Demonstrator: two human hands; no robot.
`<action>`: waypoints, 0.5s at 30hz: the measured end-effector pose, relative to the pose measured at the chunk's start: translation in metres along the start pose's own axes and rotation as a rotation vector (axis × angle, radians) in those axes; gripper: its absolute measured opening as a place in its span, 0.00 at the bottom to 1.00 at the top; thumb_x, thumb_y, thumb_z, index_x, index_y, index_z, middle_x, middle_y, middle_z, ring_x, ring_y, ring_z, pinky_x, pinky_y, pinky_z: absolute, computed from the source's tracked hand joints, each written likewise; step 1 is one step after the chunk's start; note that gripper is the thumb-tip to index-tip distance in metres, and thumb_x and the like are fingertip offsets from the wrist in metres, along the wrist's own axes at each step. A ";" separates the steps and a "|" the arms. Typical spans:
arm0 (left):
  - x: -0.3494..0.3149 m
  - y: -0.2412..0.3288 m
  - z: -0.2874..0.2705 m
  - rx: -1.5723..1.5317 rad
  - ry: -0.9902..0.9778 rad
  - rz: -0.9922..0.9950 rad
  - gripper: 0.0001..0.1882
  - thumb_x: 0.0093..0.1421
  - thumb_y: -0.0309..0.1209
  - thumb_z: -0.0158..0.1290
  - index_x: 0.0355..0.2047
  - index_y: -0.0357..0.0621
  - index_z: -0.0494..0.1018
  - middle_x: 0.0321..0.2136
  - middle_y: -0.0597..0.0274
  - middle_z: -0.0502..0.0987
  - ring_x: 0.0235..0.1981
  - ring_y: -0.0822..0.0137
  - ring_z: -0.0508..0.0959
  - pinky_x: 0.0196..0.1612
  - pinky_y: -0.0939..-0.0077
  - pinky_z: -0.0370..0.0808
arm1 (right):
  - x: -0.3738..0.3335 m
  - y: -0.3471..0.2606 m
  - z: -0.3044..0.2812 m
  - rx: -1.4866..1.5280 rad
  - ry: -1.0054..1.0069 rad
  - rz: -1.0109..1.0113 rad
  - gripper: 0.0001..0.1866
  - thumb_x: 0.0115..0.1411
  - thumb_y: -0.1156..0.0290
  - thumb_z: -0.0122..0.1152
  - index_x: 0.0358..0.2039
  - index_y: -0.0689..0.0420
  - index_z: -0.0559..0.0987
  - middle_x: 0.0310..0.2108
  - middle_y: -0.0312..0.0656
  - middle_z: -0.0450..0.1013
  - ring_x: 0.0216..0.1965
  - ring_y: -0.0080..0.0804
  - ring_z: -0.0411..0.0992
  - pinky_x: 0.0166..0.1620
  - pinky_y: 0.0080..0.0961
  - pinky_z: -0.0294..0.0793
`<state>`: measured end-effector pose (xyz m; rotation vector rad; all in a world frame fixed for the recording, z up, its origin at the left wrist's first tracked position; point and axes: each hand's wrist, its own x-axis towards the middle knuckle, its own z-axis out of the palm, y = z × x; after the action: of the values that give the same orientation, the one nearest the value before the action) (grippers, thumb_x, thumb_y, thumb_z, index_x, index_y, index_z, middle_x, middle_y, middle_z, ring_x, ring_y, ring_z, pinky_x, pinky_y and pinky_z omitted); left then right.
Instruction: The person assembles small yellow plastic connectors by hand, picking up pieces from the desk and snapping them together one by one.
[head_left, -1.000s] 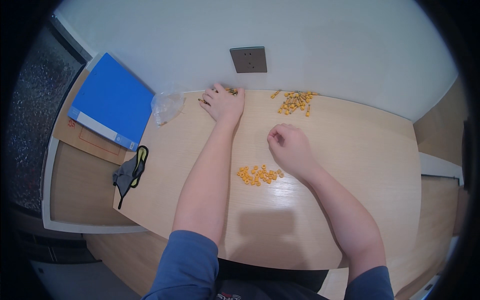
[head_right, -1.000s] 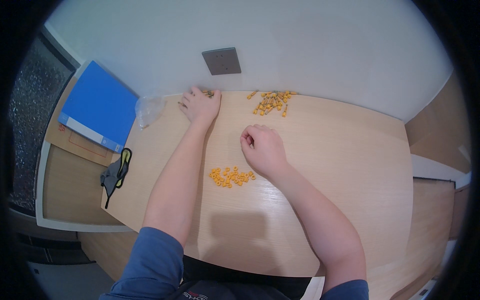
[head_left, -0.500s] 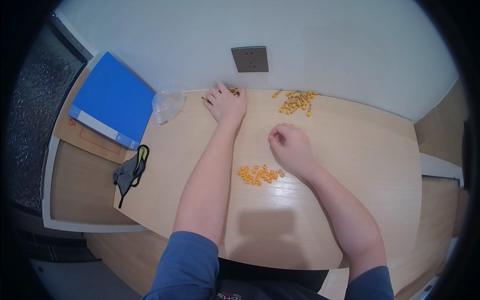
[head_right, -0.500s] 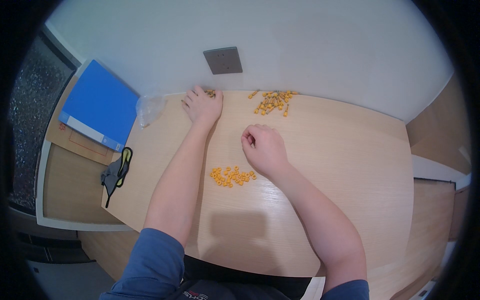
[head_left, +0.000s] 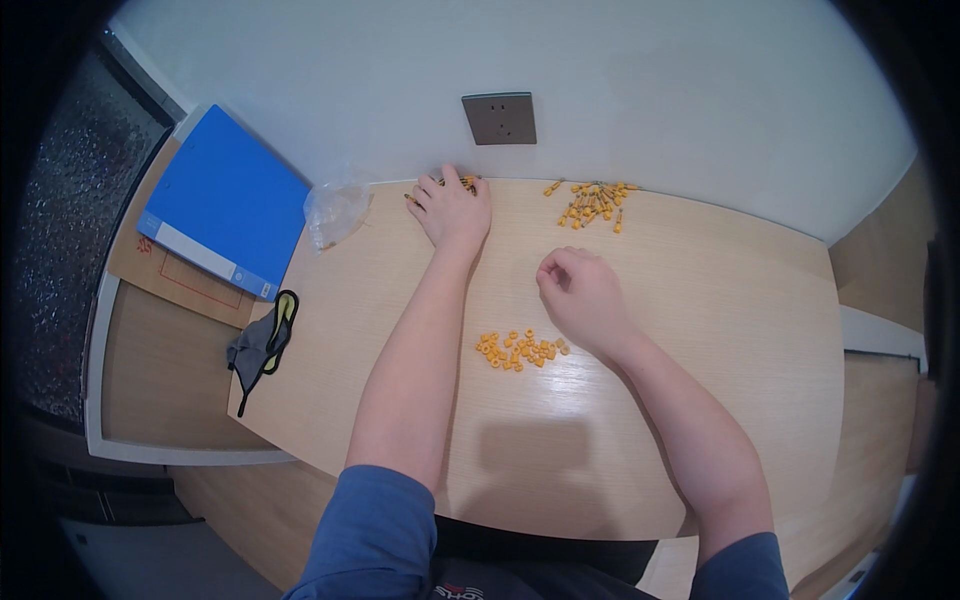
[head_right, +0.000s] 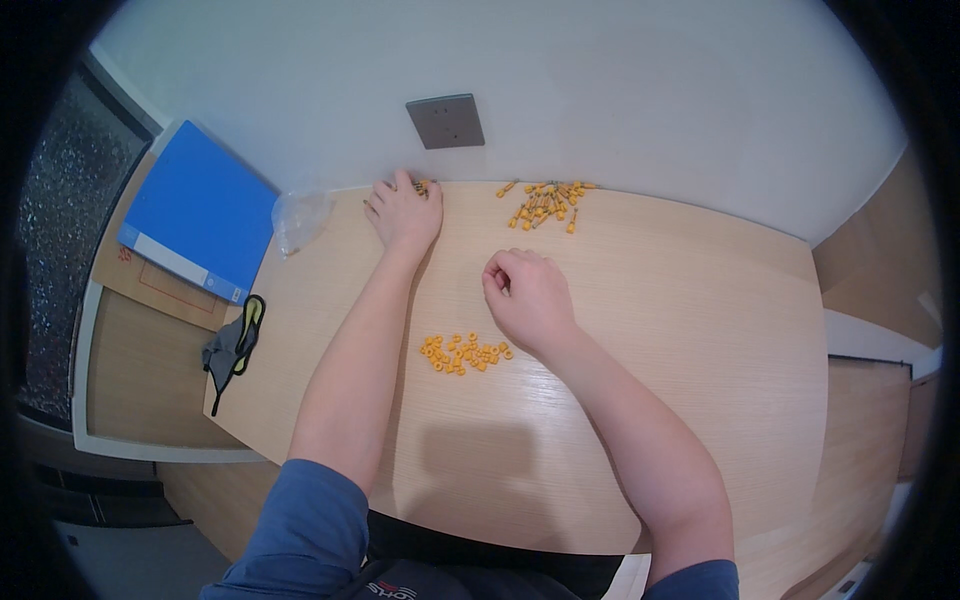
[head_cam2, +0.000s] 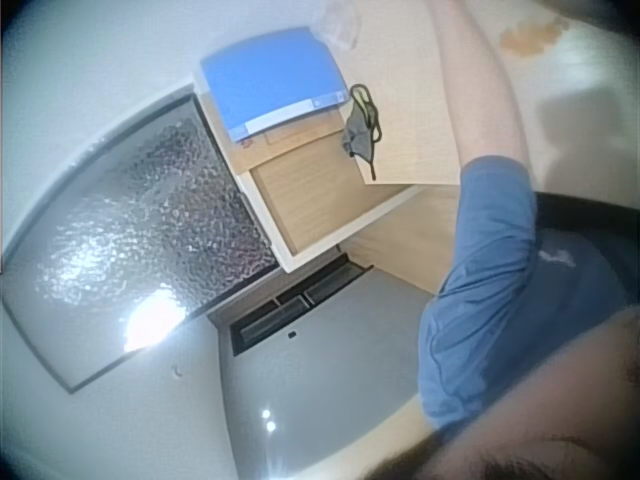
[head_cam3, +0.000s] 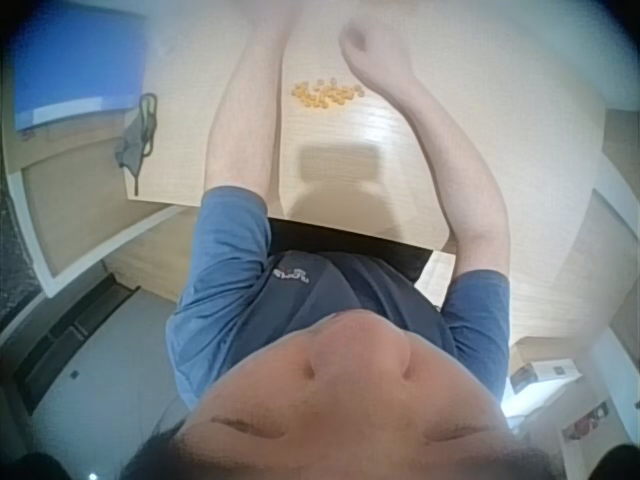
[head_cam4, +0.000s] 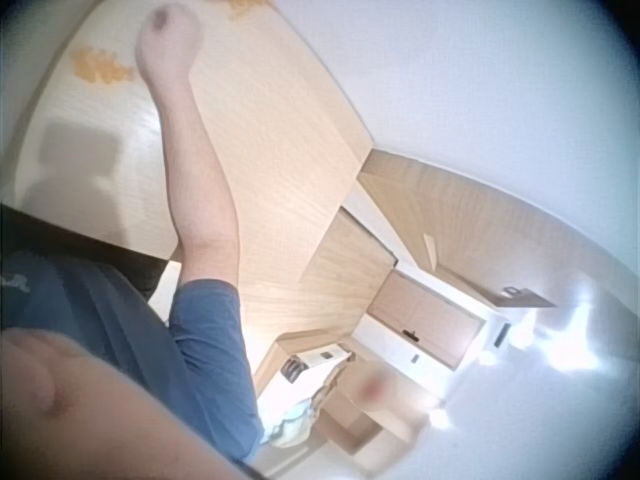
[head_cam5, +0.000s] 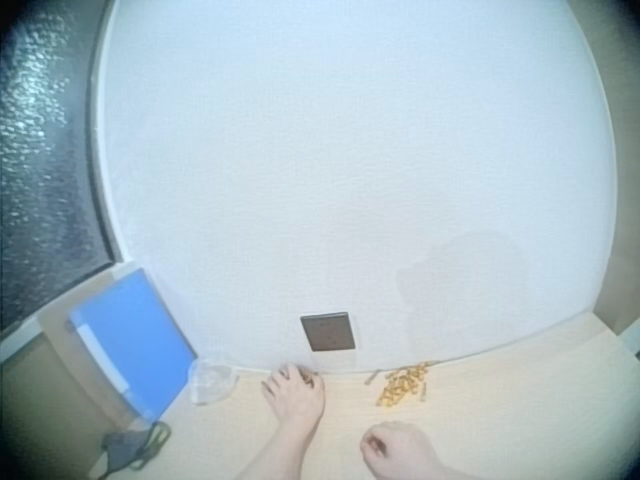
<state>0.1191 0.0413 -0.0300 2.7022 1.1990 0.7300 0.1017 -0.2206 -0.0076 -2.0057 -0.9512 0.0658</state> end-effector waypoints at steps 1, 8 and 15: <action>-0.001 -0.001 -0.002 -0.006 -0.003 0.009 0.27 0.76 0.51 0.52 0.64 0.44 0.72 0.60 0.36 0.72 0.70 0.35 0.69 0.80 0.29 0.55 | 0.000 -0.001 0.000 0.004 -0.002 0.003 0.05 0.68 0.68 0.67 0.34 0.54 0.84 0.33 0.39 0.81 0.40 0.43 0.80 0.49 0.43 0.77; -0.005 -0.002 -0.002 -0.014 -0.009 0.057 0.22 0.79 0.48 0.50 0.63 0.48 0.73 0.60 0.37 0.71 0.70 0.36 0.69 0.79 0.31 0.56 | 0.000 -0.001 0.000 -0.008 0.003 0.010 0.05 0.68 0.68 0.67 0.34 0.54 0.84 0.32 0.39 0.81 0.40 0.43 0.80 0.49 0.44 0.77; -0.003 -0.008 0.004 -0.029 0.027 0.097 0.21 0.79 0.46 0.51 0.61 0.45 0.74 0.59 0.40 0.72 0.67 0.41 0.71 0.75 0.39 0.63 | 0.000 -0.003 0.001 0.000 0.012 0.004 0.04 0.67 0.69 0.68 0.34 0.54 0.84 0.32 0.39 0.81 0.39 0.43 0.80 0.48 0.43 0.78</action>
<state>0.1140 0.0448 -0.0366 2.7519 1.0601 0.7916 0.0994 -0.2191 -0.0055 -2.0055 -0.9398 0.0560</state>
